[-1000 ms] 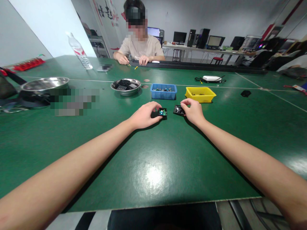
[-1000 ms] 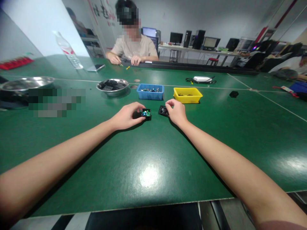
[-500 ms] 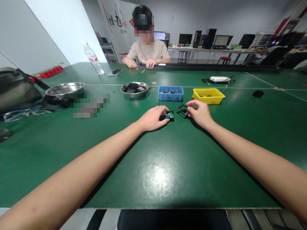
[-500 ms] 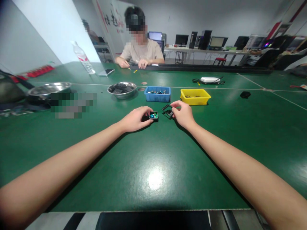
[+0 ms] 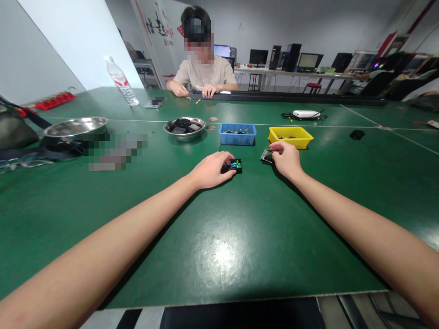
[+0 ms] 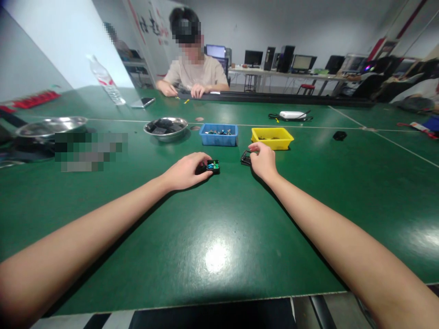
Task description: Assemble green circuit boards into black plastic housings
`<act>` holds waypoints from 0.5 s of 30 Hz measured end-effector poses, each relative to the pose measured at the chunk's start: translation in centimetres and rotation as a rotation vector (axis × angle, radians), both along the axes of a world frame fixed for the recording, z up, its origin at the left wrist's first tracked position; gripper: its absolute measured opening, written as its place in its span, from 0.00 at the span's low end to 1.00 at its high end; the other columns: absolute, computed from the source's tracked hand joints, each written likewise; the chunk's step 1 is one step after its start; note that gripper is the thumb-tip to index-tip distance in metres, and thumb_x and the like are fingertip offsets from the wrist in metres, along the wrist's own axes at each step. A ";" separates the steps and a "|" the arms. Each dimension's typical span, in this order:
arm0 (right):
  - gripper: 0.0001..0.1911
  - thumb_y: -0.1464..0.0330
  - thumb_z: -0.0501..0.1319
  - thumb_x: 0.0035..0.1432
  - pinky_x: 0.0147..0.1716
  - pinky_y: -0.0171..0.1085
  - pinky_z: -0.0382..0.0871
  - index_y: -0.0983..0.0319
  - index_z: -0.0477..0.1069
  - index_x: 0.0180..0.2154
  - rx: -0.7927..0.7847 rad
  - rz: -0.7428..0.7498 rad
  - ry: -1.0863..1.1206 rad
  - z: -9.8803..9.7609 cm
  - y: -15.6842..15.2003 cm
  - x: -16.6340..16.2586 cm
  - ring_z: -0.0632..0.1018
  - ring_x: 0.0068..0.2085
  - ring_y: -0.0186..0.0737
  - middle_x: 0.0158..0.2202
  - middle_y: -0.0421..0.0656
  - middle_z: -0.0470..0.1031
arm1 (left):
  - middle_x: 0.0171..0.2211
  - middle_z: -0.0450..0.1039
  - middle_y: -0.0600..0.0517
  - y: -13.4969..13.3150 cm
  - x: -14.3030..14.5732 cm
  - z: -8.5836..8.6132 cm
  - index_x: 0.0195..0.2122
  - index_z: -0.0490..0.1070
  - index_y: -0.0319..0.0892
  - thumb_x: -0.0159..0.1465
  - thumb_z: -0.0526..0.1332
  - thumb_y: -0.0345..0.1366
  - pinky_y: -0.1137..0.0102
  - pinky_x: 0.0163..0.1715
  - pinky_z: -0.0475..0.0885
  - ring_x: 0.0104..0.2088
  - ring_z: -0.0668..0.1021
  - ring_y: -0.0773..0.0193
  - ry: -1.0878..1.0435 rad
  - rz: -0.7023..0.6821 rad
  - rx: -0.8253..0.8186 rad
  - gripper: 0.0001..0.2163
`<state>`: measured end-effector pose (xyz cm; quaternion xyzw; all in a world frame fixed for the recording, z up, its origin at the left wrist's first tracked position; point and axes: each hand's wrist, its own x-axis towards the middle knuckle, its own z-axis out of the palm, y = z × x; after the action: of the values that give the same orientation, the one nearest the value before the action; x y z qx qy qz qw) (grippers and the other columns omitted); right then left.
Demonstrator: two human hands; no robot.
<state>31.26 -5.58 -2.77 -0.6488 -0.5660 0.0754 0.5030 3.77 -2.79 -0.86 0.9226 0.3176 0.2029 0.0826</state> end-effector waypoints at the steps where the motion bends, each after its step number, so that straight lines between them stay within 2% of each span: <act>1: 0.16 0.78 0.56 0.46 0.50 0.50 0.77 0.62 0.77 0.36 0.022 0.005 0.055 -0.1 0.2 0.1 0.83 0.39 0.47 0.37 0.47 0.83 | 0.40 0.77 0.46 0.0 0.0 0.0 0.48 0.71 0.41 0.65 0.59 0.47 0.56 0.48 0.75 0.42 0.80 0.52 0.000 -0.001 -0.001 0.16; 5: 0.17 0.76 0.54 0.47 0.47 0.50 0.78 0.62 0.74 0.39 0.098 0.040 0.227 -0.3 0.5 0.2 0.81 0.37 0.44 0.39 0.46 0.81 | 0.40 0.77 0.46 0.0 0.0 0.0 0.48 0.71 0.42 0.65 0.59 0.46 0.56 0.48 0.75 0.42 0.79 0.52 -0.005 0.000 -0.014 0.16; 7: 0.17 0.76 0.54 0.48 0.46 0.48 0.78 0.61 0.73 0.40 0.137 0.087 0.211 -0.1 0.1 -0.2 0.81 0.38 0.44 0.39 0.45 0.79 | 0.40 0.77 0.46 0.0 0.0 0.0 0.49 0.70 0.42 0.64 0.60 0.45 0.57 0.47 0.75 0.42 0.79 0.52 -0.016 -0.001 -0.030 0.16; 11: 0.12 0.77 0.55 0.51 0.46 0.46 0.75 0.59 0.74 0.34 0.249 0.176 -0.101 0.6 -1.4 -1.5 0.79 0.40 0.46 0.35 0.45 0.79 | 0.43 0.76 0.45 -0.1 -0.1 0.1 0.49 0.69 0.41 0.62 0.60 0.41 0.58 0.47 0.75 0.42 0.79 0.53 -0.047 -0.009 -0.018 0.16; 15: 0.13 0.79 0.55 0.52 0.44 0.43 0.73 0.59 0.76 0.32 0.282 0.330 -0.343 1.0 -2.4 -2.5 0.79 0.40 0.46 0.36 0.45 0.80 | 0.45 0.76 0.44 -0.1 -0.2 0.1 0.49 0.67 0.41 0.63 0.60 0.41 0.58 0.48 0.75 0.44 0.79 0.53 -0.101 -0.030 0.037 0.15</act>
<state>28.74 -7.93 -1.80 -0.4747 -0.7458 -0.0341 0.4661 3.62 -2.84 -0.80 0.9173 0.2953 0.2536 0.0844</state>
